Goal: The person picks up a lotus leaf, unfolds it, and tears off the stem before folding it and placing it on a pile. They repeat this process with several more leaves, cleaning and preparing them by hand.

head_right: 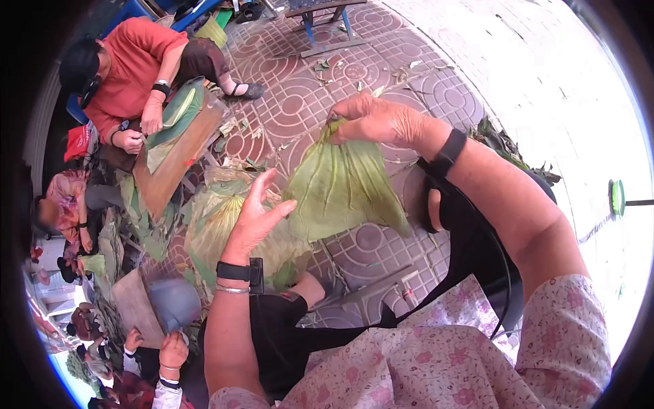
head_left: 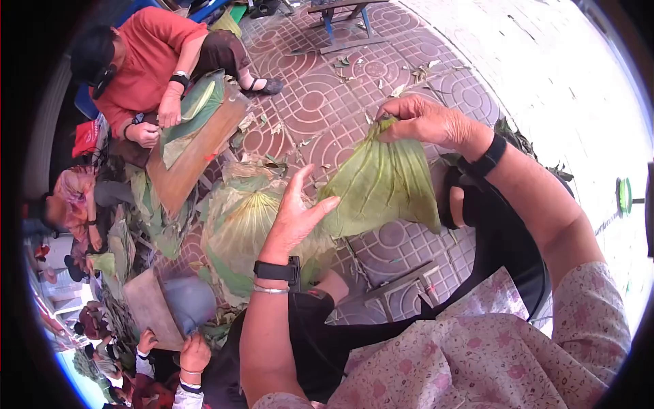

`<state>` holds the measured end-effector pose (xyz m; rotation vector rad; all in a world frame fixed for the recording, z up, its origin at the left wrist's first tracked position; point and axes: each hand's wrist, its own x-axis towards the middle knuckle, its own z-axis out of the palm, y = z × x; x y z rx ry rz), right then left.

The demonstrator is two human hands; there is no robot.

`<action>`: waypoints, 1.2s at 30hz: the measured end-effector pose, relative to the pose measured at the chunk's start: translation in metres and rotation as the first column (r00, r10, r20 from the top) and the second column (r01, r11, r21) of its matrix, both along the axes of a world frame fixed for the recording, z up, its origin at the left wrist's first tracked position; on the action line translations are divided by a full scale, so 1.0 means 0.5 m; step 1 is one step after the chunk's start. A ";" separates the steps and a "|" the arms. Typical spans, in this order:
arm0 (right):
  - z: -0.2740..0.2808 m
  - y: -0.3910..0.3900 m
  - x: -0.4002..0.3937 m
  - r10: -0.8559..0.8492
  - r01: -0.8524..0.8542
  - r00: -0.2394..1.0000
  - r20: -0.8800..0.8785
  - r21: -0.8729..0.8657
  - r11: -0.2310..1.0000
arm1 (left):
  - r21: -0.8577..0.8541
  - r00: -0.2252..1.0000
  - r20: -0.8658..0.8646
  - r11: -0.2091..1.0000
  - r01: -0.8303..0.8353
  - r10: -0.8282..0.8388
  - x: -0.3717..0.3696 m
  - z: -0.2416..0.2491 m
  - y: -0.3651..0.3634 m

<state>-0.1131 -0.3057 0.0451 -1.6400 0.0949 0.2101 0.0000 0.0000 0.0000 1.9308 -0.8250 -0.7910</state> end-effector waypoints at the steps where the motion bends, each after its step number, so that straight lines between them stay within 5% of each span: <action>1: -0.005 0.002 -0.001 0.047 -0.047 0.999 0.014 -0.016 0.999 | -0.077 1.000 -0.004 0.997 -0.012 0.012 -0.014 0.006 -0.010; 5: -0.004 0.017 0.017 0.043 -0.031 0.996 0.072 -0.159 0.987 | -0.050 0.962 -0.263 0.997 0.060 -0.071 0.026 0.000 0.015; 11: -0.013 -0.025 0.013 -0.121 0.261 0.957 0.263 -0.605 0.752 | -0.061 0.958 -0.273 0.992 -0.106 0.086 0.038 0.008 0.034; 16: -0.002 -0.048 0.008 -0.197 0.415 0.900 0.388 -0.630 0.657 | -0.008 0.948 -0.301 0.994 -0.110 0.103 0.074 0.016 0.056; 23: 0.006 -0.076 0.003 -0.305 0.500 0.863 0.403 -0.598 0.627 | -0.161 0.872 -0.419 0.925 -0.344 0.252 0.103 0.006 0.074; 28: 0.021 -0.074 -0.002 -0.317 0.493 0.870 0.379 -0.622 0.608 | -0.299 0.758 -0.588 0.795 -0.527 0.282 0.094 0.014 0.067; 36: -0.002 -0.068 -0.002 -0.246 0.452 0.890 0.385 -0.660 0.601 | -0.390 0.748 -0.538 0.673 -0.629 0.388 0.100 -0.005 0.063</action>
